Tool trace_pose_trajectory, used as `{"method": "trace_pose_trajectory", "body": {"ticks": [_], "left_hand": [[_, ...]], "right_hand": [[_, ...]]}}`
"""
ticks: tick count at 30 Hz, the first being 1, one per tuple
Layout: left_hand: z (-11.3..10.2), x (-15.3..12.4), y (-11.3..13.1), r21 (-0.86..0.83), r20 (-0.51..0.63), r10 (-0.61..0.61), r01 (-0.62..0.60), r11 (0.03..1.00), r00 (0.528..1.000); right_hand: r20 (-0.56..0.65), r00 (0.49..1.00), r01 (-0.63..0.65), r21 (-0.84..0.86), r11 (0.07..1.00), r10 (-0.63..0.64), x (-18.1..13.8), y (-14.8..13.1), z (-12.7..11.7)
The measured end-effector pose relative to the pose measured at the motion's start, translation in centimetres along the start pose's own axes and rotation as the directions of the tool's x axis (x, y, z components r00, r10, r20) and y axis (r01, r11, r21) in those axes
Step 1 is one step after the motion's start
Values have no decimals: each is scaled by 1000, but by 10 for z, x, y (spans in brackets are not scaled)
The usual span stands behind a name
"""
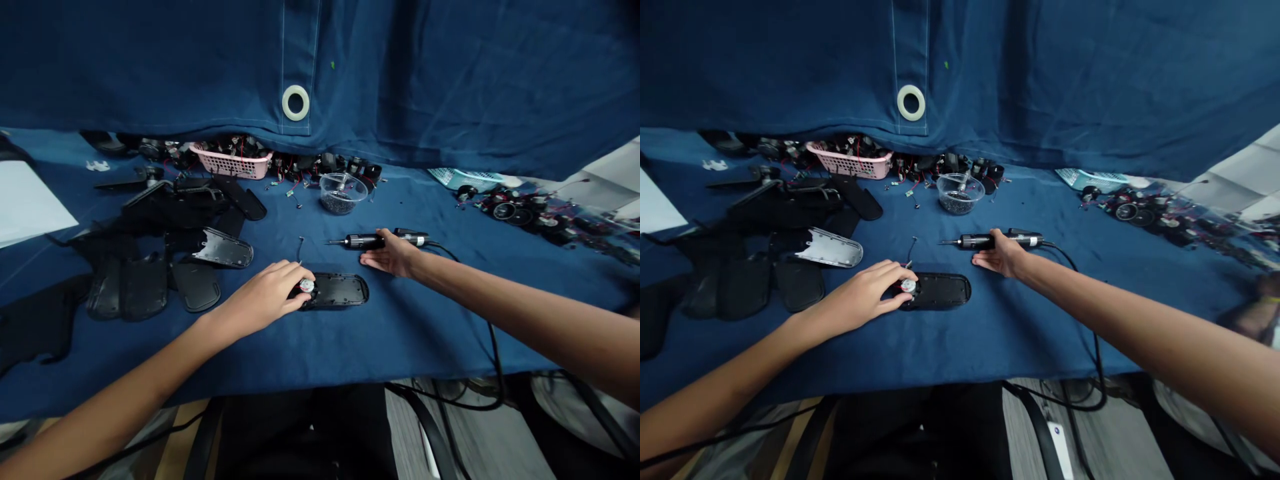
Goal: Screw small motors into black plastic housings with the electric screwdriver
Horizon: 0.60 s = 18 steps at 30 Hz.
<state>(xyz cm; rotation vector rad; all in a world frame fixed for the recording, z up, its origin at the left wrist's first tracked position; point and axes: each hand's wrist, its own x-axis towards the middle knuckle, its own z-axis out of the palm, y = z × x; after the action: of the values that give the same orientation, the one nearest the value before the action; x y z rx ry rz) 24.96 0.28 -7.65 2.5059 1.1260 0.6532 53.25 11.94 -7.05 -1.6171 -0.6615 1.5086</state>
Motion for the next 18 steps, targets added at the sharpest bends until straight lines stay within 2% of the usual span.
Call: {"method": "trace_pose_trajectory", "body": {"ticks": [2, 8, 13, 15, 18], "left_hand": [[-1, -1, 0, -10, 5, 2, -2, 1000, 1000], [2, -3, -3, -61, -8, 7, -7, 998, 1000], [9, 7, -3, -106, -15, 17, -19, 994, 1000], [10, 16, -2, -133, -2, 21, -21, 991, 1000], [13, 31, -1, -165, 22, 21, -17, 986, 1000]], "right_hand": [[-14, 1000, 1, 45, 999, 0, -8, 1, 3], [-80, 980, 200, 266, 943, -185, -29, 0, 1], [-99, 976, 215, 370, 904, -192, -35, -6, -3], [-74, 972, 233, 444, 865, -223, -36, -15, -1], [-44, 938, 309, 556, 772, -344, -37, -36, 7]]}}
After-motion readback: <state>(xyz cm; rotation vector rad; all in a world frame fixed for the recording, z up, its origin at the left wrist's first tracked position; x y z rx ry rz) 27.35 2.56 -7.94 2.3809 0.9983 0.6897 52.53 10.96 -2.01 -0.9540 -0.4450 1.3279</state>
